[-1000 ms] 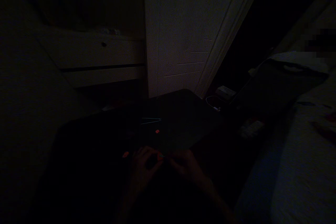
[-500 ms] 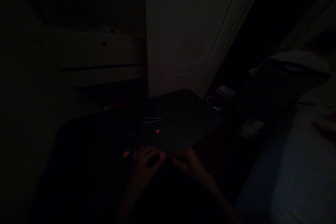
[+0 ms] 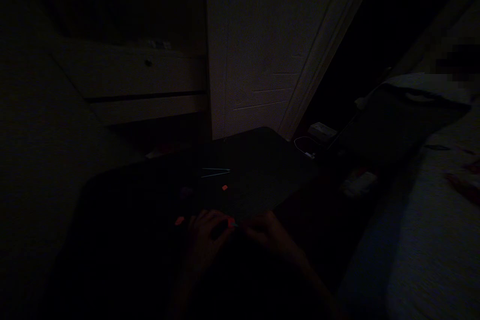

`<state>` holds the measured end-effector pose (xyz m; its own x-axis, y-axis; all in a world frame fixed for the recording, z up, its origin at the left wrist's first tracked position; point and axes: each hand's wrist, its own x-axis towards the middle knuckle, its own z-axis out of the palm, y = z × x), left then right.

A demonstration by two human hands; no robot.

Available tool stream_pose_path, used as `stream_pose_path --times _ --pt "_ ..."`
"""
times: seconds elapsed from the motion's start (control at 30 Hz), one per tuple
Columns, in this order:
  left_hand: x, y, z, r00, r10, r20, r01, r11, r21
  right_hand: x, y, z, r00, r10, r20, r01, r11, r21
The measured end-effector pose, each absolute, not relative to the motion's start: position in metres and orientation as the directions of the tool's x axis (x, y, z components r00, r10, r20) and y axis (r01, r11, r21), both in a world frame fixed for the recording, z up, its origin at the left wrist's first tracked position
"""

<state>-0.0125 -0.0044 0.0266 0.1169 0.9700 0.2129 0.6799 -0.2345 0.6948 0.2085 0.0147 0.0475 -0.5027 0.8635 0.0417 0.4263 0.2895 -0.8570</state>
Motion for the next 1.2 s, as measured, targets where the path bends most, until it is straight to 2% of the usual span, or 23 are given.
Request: stream_pose_path --times 0.33,0.47,0.67,0.97,1.2 --pt "-0.014 -0.002 0.02 0.126 0.97 0.209 0.674 -0.239 0.699 0.211 0.016 0.044 -0.513 0.856 0.066 0.426 0.321 -0.846" --pt "-0.014 -0.003 0.023 0.12 0.968 0.22 0.696 -0.24 0.677 0.211 0.014 0.048 -0.525 0.848 0.069 0.378 0.305 -0.874" --pt "-0.016 -0.006 0.024 0.135 0.967 0.215 0.685 -0.248 0.685 0.21 0.021 0.049 -0.44 0.895 0.066 0.402 0.262 -0.877" --pt "-0.015 -0.005 0.024 0.138 0.973 0.185 0.697 -0.228 0.68 0.209 0.042 0.058 -0.567 0.824 0.008 0.442 0.312 -0.841" --pt "-0.015 -0.004 0.02 0.16 0.967 0.196 0.684 -0.252 0.684 0.212 0.055 0.055 -0.634 0.773 0.037 0.391 0.361 -0.846"
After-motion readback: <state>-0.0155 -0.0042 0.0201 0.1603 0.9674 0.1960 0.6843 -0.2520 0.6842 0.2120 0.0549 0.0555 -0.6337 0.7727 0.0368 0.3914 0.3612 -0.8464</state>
